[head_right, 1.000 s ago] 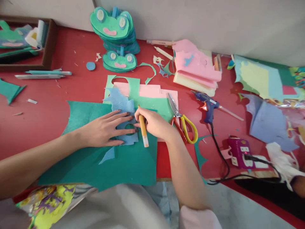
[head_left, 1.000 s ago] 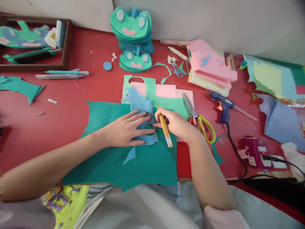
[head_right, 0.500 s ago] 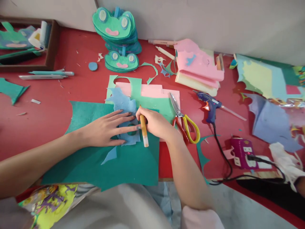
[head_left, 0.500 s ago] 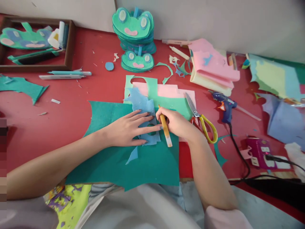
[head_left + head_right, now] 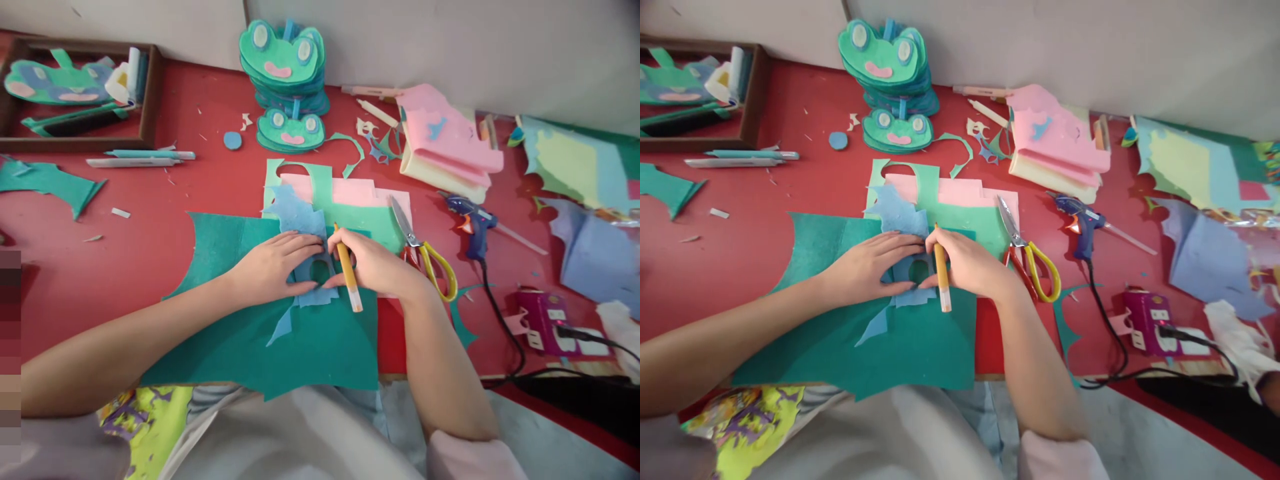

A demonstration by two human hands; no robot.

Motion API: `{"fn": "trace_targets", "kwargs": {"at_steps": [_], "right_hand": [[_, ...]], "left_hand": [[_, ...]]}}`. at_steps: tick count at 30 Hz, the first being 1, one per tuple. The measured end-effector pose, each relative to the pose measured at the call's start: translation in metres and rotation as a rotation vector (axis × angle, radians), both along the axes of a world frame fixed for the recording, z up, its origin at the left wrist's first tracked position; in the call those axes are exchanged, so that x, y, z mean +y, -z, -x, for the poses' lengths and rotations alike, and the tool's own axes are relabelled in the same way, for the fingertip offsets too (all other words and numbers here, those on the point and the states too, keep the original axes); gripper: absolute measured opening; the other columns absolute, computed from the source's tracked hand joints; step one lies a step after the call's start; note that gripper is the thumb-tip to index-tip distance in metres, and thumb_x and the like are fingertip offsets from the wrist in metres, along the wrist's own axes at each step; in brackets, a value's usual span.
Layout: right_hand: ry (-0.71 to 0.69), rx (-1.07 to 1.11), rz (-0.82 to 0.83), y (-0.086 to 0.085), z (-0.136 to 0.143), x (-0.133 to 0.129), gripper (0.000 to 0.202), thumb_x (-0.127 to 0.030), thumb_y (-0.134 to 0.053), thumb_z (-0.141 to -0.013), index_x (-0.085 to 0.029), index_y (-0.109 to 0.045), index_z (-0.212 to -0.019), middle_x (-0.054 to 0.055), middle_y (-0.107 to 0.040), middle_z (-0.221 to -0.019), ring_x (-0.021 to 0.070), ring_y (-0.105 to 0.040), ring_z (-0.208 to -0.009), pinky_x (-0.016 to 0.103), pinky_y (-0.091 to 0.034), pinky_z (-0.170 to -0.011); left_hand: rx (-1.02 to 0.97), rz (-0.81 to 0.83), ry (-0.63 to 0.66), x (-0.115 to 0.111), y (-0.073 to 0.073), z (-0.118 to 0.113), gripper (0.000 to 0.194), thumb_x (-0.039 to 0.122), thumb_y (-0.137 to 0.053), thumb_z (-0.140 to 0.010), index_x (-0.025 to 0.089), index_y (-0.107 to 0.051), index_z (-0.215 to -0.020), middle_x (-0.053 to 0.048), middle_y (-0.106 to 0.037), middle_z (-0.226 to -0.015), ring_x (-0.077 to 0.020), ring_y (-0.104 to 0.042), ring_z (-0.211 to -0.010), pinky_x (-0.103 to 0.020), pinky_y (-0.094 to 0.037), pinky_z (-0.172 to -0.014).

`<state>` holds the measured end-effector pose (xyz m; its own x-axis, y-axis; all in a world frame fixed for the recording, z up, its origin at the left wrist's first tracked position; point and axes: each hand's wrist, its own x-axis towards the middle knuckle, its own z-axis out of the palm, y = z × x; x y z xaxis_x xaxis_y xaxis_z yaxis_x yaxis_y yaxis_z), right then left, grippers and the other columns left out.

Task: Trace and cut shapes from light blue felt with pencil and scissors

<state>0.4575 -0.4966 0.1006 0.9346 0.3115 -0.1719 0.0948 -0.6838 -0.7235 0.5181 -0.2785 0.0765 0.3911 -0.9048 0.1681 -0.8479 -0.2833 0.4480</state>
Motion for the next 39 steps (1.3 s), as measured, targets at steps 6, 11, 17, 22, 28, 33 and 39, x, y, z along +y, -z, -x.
{"fn": "trace_targets", "kwargs": {"at_steps": [6, 11, 17, 22, 28, 33, 39], "right_hand": [[-0.031, -0.046, 0.002, 0.000, 0.003, 0.003, 0.044, -0.048, -0.075, -0.069, -0.024, -0.048, -0.094, 0.003, -0.056, -0.094, 0.0165, -0.053, -0.077, 0.030, -0.046, -0.069], [0.196, -0.103, -0.213, -0.009, 0.001, 0.002, 0.032, -0.053, -0.063, -0.079, -0.023, -0.052, -0.087, -0.002, -0.054, -0.075, 0.0120, -0.052, -0.065, 0.027, -0.045, -0.064], [0.545, -0.320, -0.719, -0.004, -0.018, 0.024, 0.033, -0.050, -0.041, -0.093, -0.026, -0.063, -0.092, -0.001, -0.056, -0.072, 0.0119, -0.057, -0.068, 0.028, -0.051, -0.067], [0.576, -0.102, -0.990, 0.026, -0.033, 0.041, 0.033, -0.053, -0.047, -0.090, -0.024, -0.064, -0.089, -0.005, -0.048, -0.062, 0.0090, -0.052, -0.061, 0.031, -0.054, -0.075], [0.573, -0.054, -0.959, 0.033, -0.034, 0.041, 0.033, -0.053, -0.047, -0.089, -0.024, -0.063, -0.089, -0.005, -0.048, -0.063, 0.0090, -0.052, -0.063, 0.032, -0.054, -0.080], [0.576, -0.085, -0.908, 0.031, -0.033, 0.043, 0.034, -0.052, -0.046, -0.090, -0.024, -0.064, -0.087, -0.004, -0.049, -0.064, 0.0098, -0.053, -0.064, 0.032, -0.054, -0.082], [0.585, -0.073, -0.928, 0.033, -0.034, 0.042, 0.037, -0.053, -0.045, -0.090, -0.025, -0.068, -0.091, -0.004, -0.052, -0.064, 0.0090, -0.054, -0.063, 0.032, -0.054, -0.081]], "left_hand": [[-0.071, -0.063, -0.005, 0.003, 0.002, 0.003, 0.062, 0.050, -0.050, -0.088, 0.009, -0.046, -0.134, -0.014, -0.044, -0.143, -0.0272, -0.043, -0.131, -0.043, -0.034, -0.111], [-0.093, -0.093, 0.009, 0.004, 0.006, 0.003, 0.066, 0.053, -0.047, -0.089, 0.010, -0.042, -0.139, -0.012, -0.037, -0.149, -0.0265, -0.035, -0.137, -0.044, -0.028, -0.115], [-0.086, -0.109, 0.003, 0.004, 0.005, 0.002, 0.065, 0.053, -0.049, -0.088, 0.013, -0.043, -0.139, -0.010, -0.036, -0.149, -0.0272, -0.035, -0.138, -0.046, -0.027, -0.115], [-0.099, -0.070, 0.020, 0.003, 0.004, 0.002, 0.064, 0.054, -0.047, -0.088, 0.011, -0.044, -0.135, -0.014, -0.041, -0.146, -0.0272, -0.036, -0.136, -0.048, -0.028, -0.114], [-0.211, -0.041, -0.066, 0.003, -0.001, 0.006, 0.057, 0.052, -0.049, -0.087, 0.007, -0.055, -0.122, -0.019, -0.055, -0.127, -0.0312, -0.052, -0.119, -0.046, -0.042, -0.104], [-0.231, -0.082, -0.052, 0.008, -0.001, 0.010, 0.053, 0.044, -0.045, -0.092, 0.008, -0.049, -0.131, -0.018, -0.052, -0.131, -0.0301, -0.049, -0.124, -0.045, -0.039, -0.108], [-0.193, -0.123, -0.075, 0.030, -0.002, 0.014, 0.053, 0.040, -0.046, -0.091, 0.008, -0.047, -0.134, -0.020, -0.048, -0.136, -0.0300, -0.047, -0.127, -0.046, -0.038, -0.108]]}}
